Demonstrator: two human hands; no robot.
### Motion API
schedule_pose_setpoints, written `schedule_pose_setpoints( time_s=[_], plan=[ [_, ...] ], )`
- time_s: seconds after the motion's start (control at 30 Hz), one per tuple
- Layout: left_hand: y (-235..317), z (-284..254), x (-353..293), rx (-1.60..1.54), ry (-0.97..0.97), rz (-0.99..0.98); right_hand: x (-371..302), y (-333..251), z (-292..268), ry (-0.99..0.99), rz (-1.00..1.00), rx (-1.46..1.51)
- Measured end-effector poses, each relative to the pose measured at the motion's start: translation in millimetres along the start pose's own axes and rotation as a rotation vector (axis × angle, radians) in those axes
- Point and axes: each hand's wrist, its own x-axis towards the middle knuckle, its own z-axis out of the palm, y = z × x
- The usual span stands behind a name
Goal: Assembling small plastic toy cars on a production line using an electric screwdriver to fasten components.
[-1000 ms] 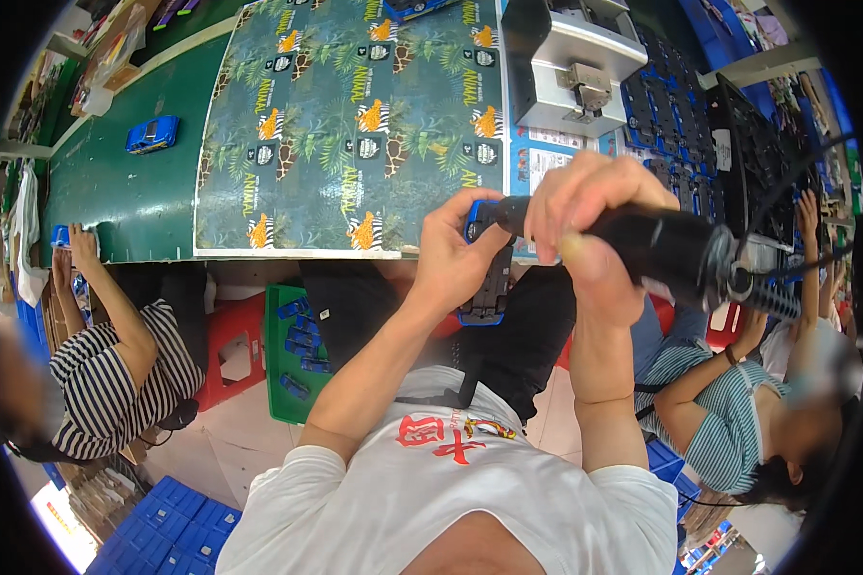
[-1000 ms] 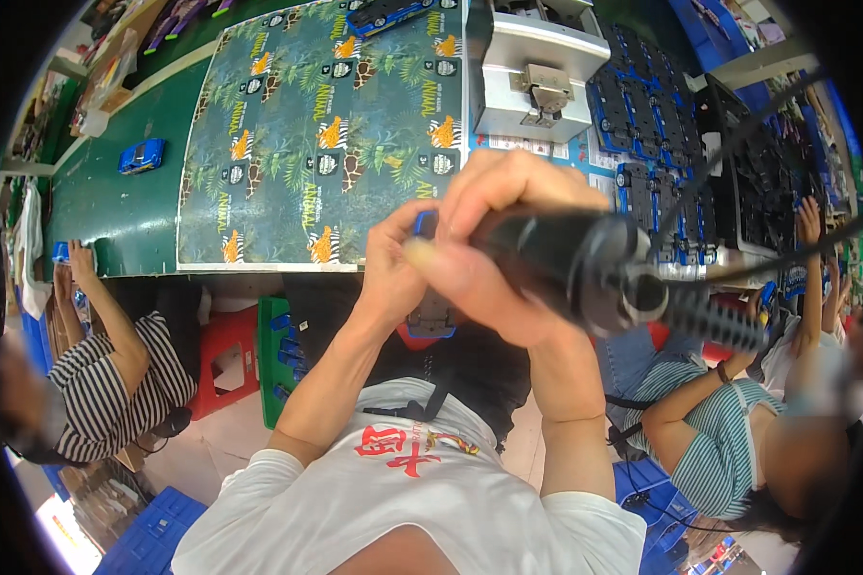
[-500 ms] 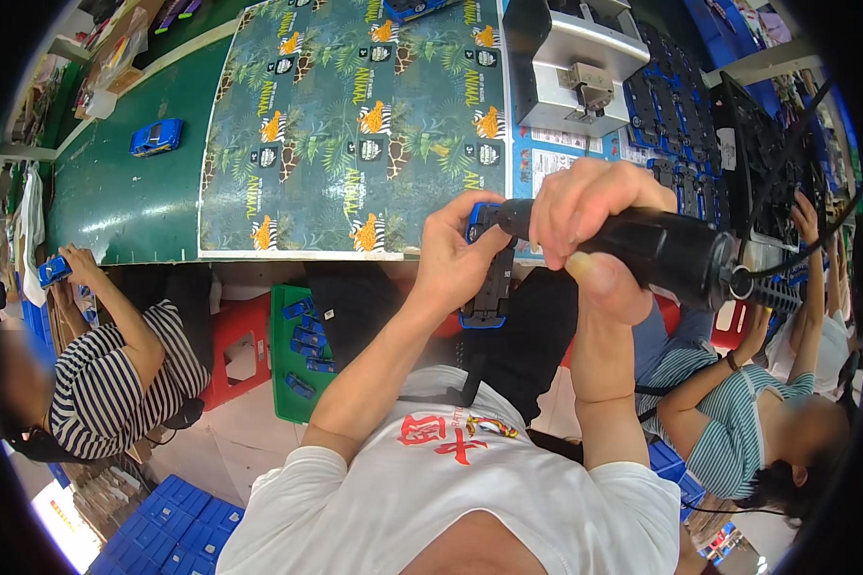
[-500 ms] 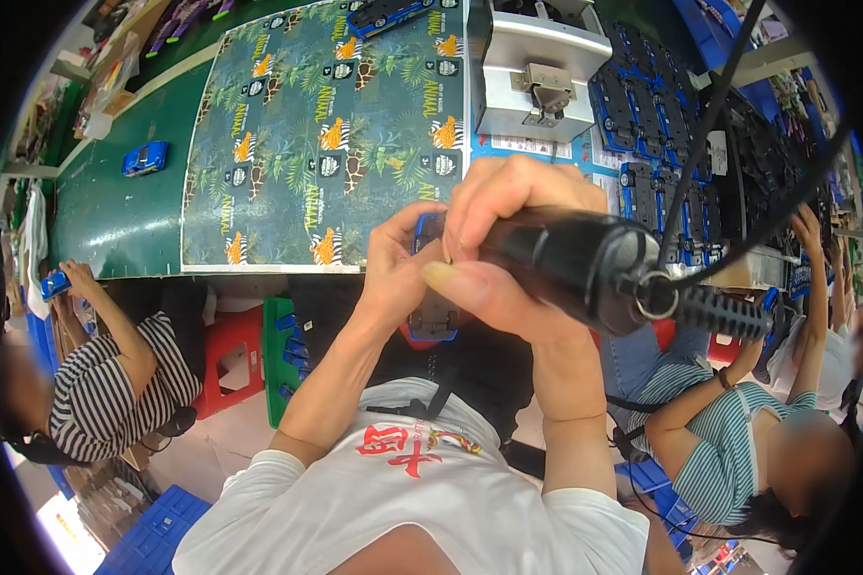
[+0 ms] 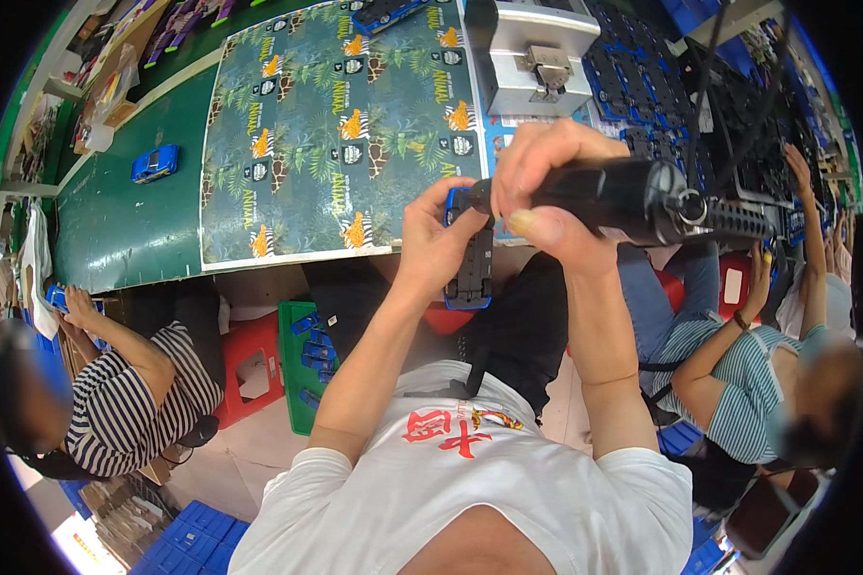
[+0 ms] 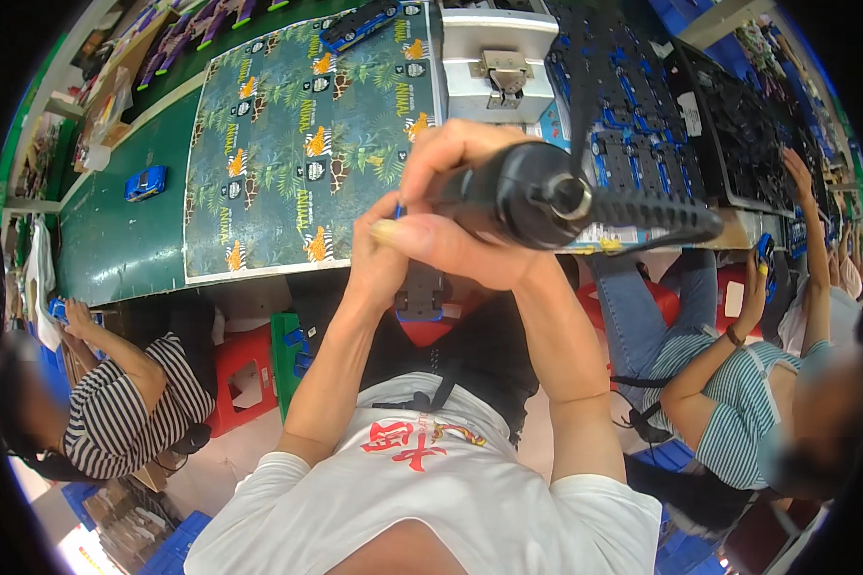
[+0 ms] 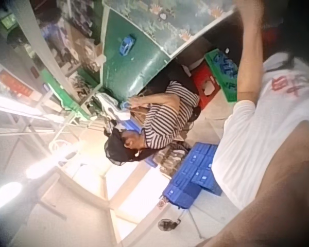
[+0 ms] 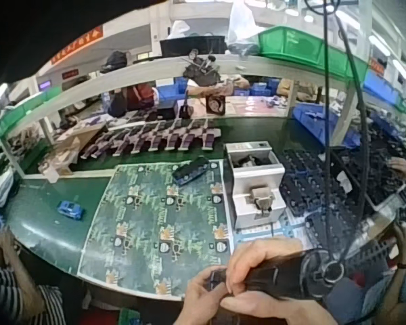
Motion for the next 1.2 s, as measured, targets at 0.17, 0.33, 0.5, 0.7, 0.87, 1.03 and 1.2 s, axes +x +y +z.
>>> schedule_pose_setpoints(
  time_s=[0.17,0.33,0.5,0.7,0.87,1.03,1.2],
  plan=[
    [2,1,5,-0.098,-0.038,-0.028,7,-5,-1,-0.022,-0.044,0.002],
    [-1,-5,7,-0.225,-0.055,-0.132,10,-15,-2,-0.009,-0.094,0.118],
    [7,-22,9,-0.409,-0.106,-0.257,1,-36,-36,-0.005,-0.293,0.083],
    [43,-59,17,0.044,-0.129,0.107,-25,-20,-44,0.18,-0.131,0.01],
    [92,-79,64,1.309,-0.078,0.768,-38,-16,-42,0.201,-0.064,-0.074],
    [79,-148,50,1.614,-0.301,0.605,-33,-8,-26,0.175,-0.062,0.011],
    [79,-197,23,1.638,0.115,0.566,-25,0,-15,0.139,-0.037,-0.023]
  ],
)
